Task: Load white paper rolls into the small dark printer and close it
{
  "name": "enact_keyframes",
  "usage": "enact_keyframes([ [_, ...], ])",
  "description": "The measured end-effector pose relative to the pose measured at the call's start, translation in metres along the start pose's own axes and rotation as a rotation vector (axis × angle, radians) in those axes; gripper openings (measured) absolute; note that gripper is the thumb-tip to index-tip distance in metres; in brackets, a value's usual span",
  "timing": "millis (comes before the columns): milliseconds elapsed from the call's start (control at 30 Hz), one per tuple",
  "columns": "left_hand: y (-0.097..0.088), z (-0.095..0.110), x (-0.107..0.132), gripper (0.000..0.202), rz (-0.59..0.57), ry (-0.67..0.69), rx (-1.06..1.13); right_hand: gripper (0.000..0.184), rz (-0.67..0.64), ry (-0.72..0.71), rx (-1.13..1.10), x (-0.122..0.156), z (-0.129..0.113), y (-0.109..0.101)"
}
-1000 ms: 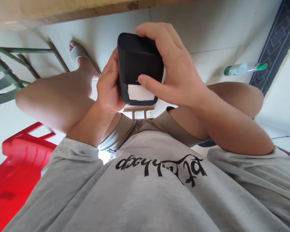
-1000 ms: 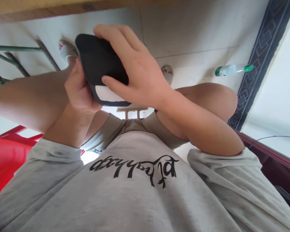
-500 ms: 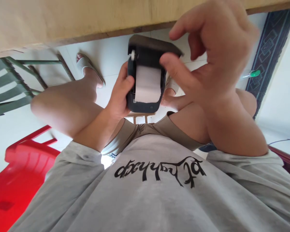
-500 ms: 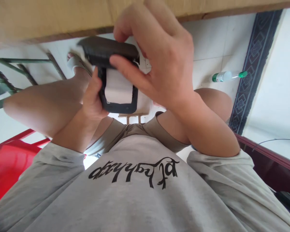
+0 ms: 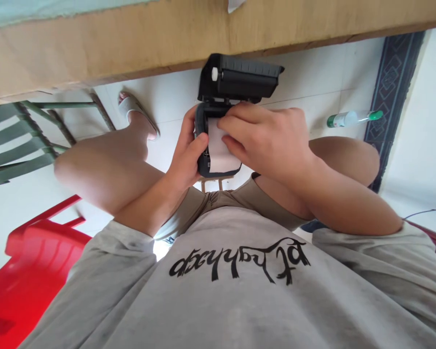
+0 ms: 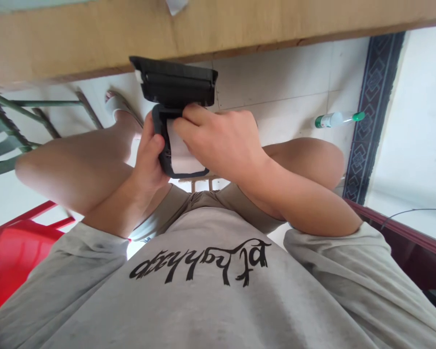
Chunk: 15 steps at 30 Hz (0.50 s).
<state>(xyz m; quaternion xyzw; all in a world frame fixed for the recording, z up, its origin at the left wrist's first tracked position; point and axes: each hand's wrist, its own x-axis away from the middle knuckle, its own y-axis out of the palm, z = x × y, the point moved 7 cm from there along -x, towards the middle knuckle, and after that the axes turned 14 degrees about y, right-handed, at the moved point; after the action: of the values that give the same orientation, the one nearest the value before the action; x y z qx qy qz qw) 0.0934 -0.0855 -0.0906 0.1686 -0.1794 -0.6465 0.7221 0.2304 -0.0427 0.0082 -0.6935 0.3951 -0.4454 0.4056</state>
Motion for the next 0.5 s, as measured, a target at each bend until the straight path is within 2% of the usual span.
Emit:
enact_keyframes([
  [133,-0.002,-0.002,0.000,0.056,-0.002,0.008,-0.003,0.031,0.043,-0.067,0.031,0.001,-0.005,0.006],
  [233,-0.001,-0.002,0.001,0.061,-0.032,0.009,-0.008,0.034,-0.036,0.004,0.060,-0.004,-0.002,0.011],
  [300,-0.001,-0.001,0.001,0.061,-0.011,-0.008,-0.009,0.037,-0.111,0.045,0.008,-0.007,0.002,0.008],
  [367,0.000,0.002,0.001,0.055,0.018,-0.015,0.000,0.036,-0.201,0.038,-0.156,-0.008,0.005,0.000],
  [500,0.002,0.008,-0.001,0.043,0.063,0.009,0.049,0.030,-0.372,-0.028,-0.743,-0.004,0.011,-0.025],
])
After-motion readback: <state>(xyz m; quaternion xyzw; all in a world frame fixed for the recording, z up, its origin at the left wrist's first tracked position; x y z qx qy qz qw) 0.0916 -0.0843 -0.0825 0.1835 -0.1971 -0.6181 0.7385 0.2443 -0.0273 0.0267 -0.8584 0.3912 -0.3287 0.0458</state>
